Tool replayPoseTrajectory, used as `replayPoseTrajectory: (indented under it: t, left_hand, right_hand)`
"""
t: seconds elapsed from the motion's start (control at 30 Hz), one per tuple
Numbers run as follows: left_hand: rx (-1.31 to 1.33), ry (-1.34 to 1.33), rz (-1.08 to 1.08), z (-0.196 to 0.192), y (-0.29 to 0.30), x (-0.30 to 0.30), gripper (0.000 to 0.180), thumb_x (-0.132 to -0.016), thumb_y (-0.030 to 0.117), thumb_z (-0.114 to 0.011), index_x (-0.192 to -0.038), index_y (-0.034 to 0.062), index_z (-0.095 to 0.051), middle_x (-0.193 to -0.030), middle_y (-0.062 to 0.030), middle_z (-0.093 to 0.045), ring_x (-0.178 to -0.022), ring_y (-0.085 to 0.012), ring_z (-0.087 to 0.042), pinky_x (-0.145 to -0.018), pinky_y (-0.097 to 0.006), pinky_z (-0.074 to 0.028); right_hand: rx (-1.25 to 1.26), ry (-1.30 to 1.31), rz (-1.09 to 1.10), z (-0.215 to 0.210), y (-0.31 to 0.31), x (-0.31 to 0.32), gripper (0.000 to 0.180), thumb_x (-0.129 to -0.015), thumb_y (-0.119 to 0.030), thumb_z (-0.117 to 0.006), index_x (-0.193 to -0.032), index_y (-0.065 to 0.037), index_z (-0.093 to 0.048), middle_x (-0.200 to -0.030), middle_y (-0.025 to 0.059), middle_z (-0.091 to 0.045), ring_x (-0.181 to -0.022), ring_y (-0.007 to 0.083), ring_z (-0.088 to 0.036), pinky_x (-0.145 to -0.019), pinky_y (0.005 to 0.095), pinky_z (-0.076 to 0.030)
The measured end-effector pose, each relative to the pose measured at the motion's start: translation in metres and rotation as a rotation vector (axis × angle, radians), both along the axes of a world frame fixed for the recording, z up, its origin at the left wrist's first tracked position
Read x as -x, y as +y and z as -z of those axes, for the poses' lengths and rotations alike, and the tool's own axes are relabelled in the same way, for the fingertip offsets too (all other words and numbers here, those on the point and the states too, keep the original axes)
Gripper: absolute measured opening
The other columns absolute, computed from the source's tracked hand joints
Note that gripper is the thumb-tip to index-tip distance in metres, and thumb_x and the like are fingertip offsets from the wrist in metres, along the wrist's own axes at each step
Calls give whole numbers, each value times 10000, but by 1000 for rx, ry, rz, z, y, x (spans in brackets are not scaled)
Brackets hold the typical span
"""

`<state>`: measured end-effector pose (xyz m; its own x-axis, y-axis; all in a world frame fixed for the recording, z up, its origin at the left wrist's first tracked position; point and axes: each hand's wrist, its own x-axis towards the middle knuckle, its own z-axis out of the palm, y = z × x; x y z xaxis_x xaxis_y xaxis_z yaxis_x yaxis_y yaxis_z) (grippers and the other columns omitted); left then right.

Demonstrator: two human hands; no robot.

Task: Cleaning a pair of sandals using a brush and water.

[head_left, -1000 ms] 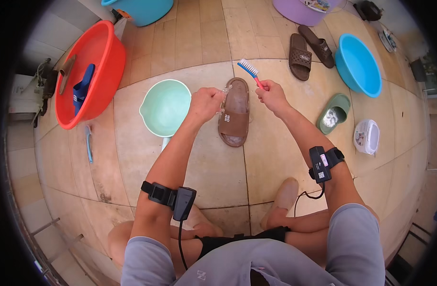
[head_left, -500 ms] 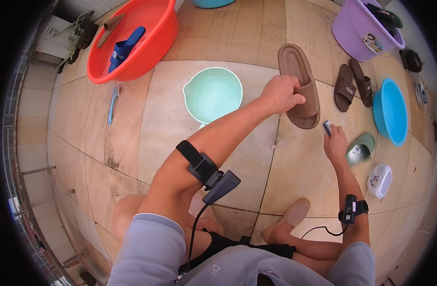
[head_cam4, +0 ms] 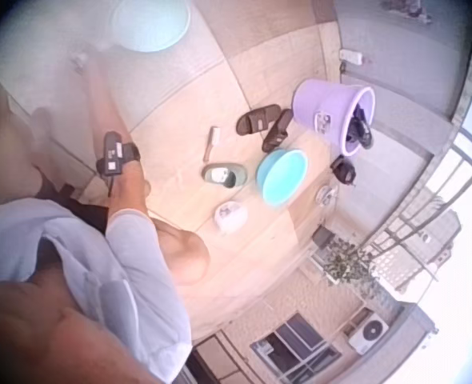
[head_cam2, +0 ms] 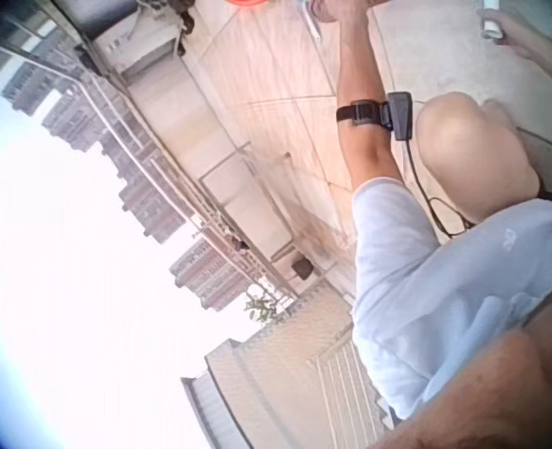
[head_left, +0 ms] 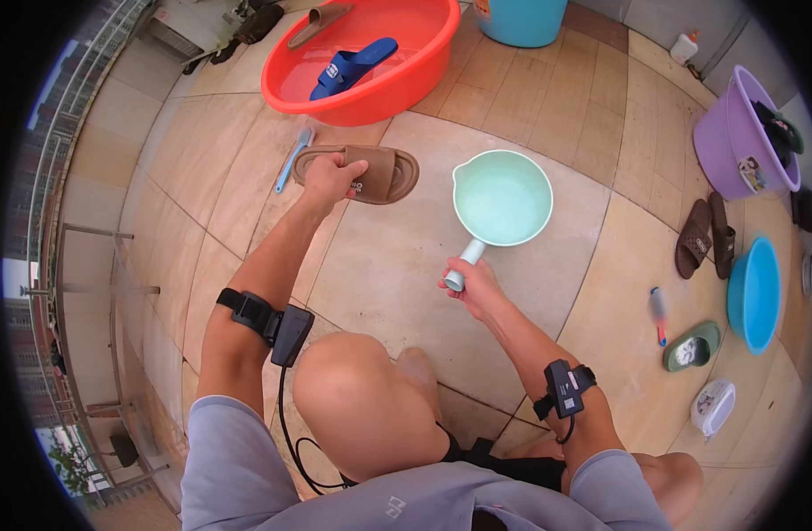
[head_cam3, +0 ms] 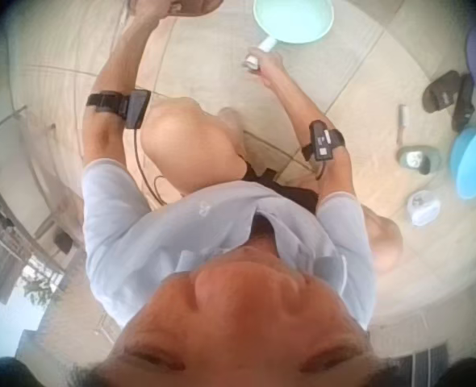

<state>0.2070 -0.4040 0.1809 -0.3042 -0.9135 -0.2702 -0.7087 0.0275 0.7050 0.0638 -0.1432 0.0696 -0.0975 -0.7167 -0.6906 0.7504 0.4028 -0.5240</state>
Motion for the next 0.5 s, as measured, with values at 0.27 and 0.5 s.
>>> replayPoseTrajectory:
  t: [0.27, 0.5]
  left_hand:
    - [139, -256, 100, 84, -22, -37, 345, -769, 378, -751, -932, 75, -720, -873, -143, -717, -834, -293, -693, -754, -403, -544]
    - [209, -237, 146, 87, -13, 3, 370, -750, 394, -741, -959, 89, -731, -929, -154, -719, -894, -329, -685, -771, -432, -546]
  right_hand:
    - [-74, 450, -166, -70, 11, 60, 152, -802, -108, -619, -868, 3, -538, -744, 80, -578, -591, 153, -573, -477, 305, -457]
    - [-66, 606, -315, -116, -26, 64, 153, -818, -147, -627, -876, -24, -558, -723, 42, -556, -571, 119, -537, -474, 289, -431]
